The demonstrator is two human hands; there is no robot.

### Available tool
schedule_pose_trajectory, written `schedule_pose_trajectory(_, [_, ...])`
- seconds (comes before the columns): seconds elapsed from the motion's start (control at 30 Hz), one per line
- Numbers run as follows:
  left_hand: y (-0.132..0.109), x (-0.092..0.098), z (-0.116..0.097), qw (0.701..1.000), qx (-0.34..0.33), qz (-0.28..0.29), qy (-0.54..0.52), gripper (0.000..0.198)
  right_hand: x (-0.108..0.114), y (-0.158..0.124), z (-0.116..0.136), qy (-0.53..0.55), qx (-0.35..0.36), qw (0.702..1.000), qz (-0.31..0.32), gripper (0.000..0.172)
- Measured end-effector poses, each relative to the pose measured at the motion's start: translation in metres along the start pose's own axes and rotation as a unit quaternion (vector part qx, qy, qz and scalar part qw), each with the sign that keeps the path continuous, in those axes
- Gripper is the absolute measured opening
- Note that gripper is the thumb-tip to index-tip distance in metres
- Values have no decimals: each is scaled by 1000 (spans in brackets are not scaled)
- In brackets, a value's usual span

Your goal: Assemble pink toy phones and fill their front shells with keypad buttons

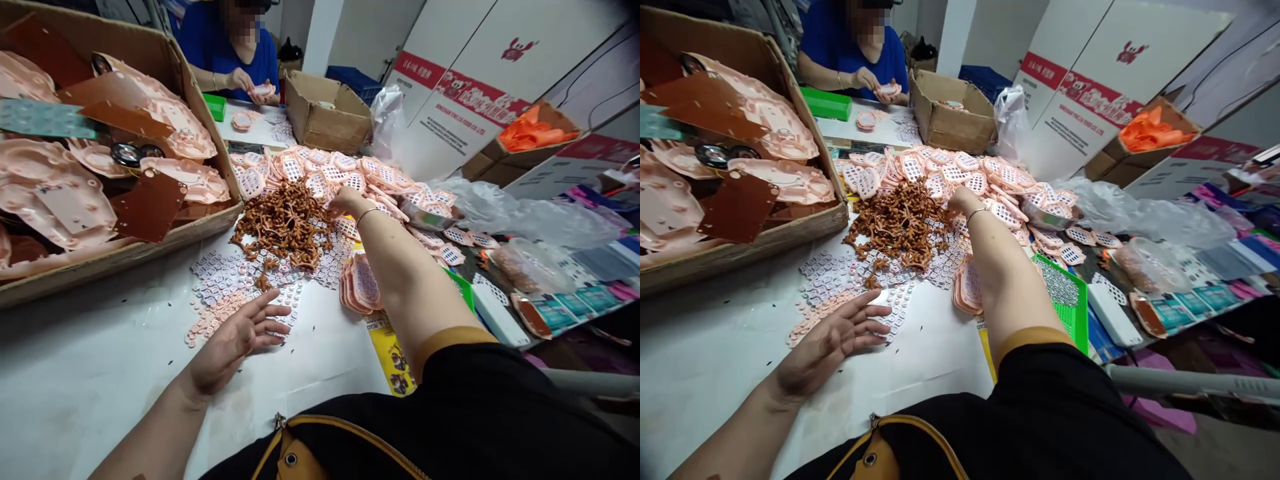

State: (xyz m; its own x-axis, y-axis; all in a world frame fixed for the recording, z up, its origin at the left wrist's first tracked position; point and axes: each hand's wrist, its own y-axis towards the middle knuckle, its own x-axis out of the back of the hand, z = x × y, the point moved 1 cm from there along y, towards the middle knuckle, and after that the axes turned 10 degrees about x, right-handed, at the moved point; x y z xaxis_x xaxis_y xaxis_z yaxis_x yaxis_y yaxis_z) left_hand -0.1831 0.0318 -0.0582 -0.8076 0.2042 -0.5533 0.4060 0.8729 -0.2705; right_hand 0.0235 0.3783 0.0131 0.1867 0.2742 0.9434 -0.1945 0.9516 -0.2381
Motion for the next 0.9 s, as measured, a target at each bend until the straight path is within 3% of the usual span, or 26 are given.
schedule_pose_trajectory(0.07, [0, 0, 0, 1000, 0, 1, 2, 74, 3, -1, -2, 18, 6, 1000, -21, 24])
schedule_pose_trajectory(0.23, [-1, 0, -1, 1000, -3, 1, 8, 71, 27, -34, -14, 20, 38, 986, -162, 3])
schedule_pose_trajectory(0.4, [0, 0, -1, 1000, -4, -9, 13, 66, 34, -78, -19, 70, 77, 955, -276, 17])
schedule_pose_trajectory(0.5, [0, 1, -2, 1000, -11, -4, 12, 68, 32, -96, -11, 147, 92, 935, -308, 24])
schedule_pose_trajectory(0.63, [-1, 0, -7, 999, -34, -8, -17, 71, 24, -124, 11, 312, 138, 905, -254, 28])
schedule_pose_trajectory(0.7, [-1, -1, -9, 998, -43, -18, -35, 70, 12, -145, 24, 453, 185, 853, -184, 32])
schedule_pose_trajectory(0.77, [0, -3, -11, 997, -56, -37, -39, 70, -9, -170, 38, 568, 222, 785, -113, 38])
schedule_pose_trajectory(0.83, [0, -6, -14, 992, -100, -74, -22, 76, -40, -197, 53, 624, 224, 747, -58, 44])
schedule_pose_trajectory(0.9, [-1, -8, -16, 977, -189, -99, 11, 86, -76, -224, 69, 660, 203, 723, 4, 46])
